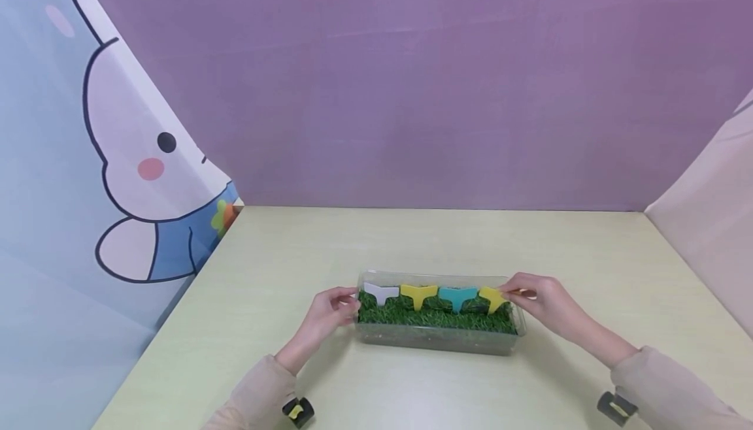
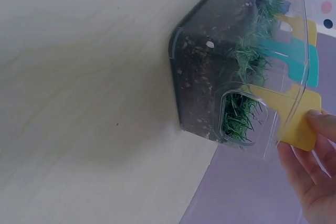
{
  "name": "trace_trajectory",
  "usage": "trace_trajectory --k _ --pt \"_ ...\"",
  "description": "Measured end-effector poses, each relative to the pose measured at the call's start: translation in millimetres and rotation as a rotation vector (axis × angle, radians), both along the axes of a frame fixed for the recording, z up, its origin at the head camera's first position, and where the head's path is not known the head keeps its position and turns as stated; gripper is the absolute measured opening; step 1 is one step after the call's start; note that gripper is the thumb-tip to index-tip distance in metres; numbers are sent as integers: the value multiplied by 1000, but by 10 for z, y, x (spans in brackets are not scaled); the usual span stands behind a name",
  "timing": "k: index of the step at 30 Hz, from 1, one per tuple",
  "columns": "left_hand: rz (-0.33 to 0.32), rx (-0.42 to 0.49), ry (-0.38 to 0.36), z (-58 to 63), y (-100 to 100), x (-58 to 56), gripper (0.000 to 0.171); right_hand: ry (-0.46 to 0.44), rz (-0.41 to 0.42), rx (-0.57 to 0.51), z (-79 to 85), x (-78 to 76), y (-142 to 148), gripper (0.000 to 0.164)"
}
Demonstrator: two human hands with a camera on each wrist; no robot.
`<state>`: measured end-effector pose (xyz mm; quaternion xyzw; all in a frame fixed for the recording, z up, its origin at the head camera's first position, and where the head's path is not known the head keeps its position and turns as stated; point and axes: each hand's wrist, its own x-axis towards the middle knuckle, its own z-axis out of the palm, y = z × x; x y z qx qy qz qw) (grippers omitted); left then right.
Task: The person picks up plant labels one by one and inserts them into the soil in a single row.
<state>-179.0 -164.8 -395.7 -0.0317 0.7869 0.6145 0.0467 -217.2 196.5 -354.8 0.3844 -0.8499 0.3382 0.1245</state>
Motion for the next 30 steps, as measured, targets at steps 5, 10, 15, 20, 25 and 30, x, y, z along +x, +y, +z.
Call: trace_trajectory --k 5,10,15,20,25,30 --pt "-2 0 6 10 -3 4 34 27 -24 -5 -24 6 -2 30" --pt "-29 6 20 -14 -30 5 36 53 -51 -3 -32 30 -13 29" --pt "-50 -57 64 -38 -64 5 36 72 -73 2 -26 53 -21 28" --pt "-49 -175 106 -21 -81 8 34 89 -111 18 -3 73 -17 27" --pt "-29 -276 134 3 -97 3 28 107 -174 12 2 85 36 25" --pt "21 -485 305 25 -157 17 19 128 -294 42 -27 97 141 21"
